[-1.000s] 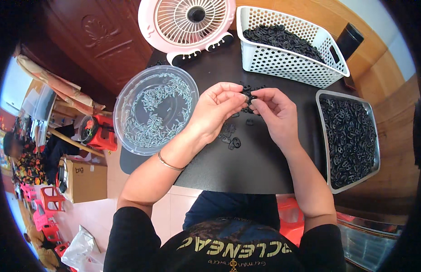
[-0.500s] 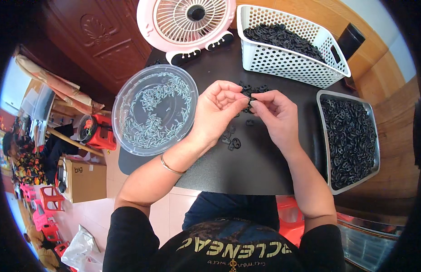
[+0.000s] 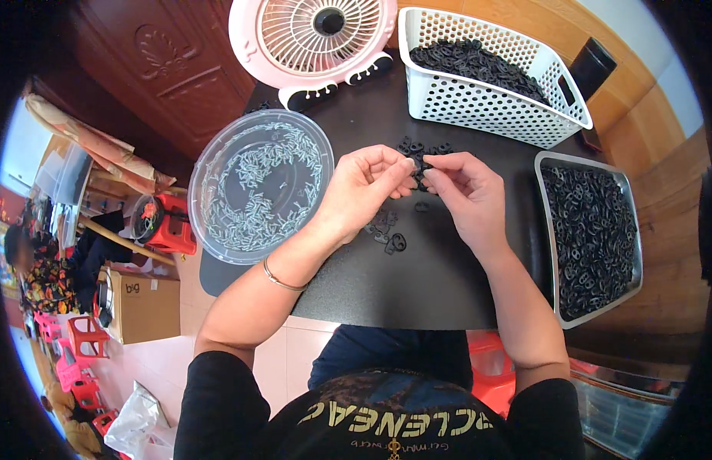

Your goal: The person sits on the floor and assembles small black plastic components with metal screws. They pick up a black plastic piece, insert a screw from a clear container, and tighten it by hand. The assembled units are placed on the table surface. The process is repeated continuously throughout the clip.

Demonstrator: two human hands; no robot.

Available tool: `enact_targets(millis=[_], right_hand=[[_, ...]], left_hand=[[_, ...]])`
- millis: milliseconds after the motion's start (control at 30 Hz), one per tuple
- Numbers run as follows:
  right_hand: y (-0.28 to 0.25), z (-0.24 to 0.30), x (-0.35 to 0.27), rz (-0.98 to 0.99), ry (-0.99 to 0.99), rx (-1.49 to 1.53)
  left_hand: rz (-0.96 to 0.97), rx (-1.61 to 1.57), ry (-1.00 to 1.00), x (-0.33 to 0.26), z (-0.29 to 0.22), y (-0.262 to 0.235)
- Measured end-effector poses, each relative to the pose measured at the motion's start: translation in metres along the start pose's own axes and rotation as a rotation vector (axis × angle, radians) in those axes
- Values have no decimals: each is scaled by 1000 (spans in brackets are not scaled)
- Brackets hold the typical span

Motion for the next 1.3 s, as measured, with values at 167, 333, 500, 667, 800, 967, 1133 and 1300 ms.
enact_targets(millis=[167, 333, 500, 667, 800, 967, 1133, 1300], right_hand=[[-1, -5, -1, -4, -6, -33], [0, -5, 0, -13, -40, -34], [1, -5, 0, -15, -80, -72], [1, -1, -1, -8, -80, -114], [2, -4, -2, 10, 2, -65], [2, -9, -2, 97, 148, 131], [3, -8, 1, 53, 96, 167], [0, -7, 1, 15, 49, 44]], left_hand=[[21, -75, -32, 1, 2, 2], [31, -191, -28, 3, 6, 1], [40, -261, -60, 2, 8, 0], [38, -321, -22, 4, 9, -3], [25, -309, 27, 3, 4, -2], [5, -193, 82, 0, -4, 0], [-3, -200, 64, 2, -1, 0], [-38, -73, 23, 3, 1, -3]])
Point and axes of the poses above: each hand's wrist, its own x-axis towards the middle knuckle, its own y-axis out of the palm, z = x × y, the point moved 5 cm from there along x, towards the middle knuckle, and after that the axes turned 2 degrees about -y, right-handed, at the moved point
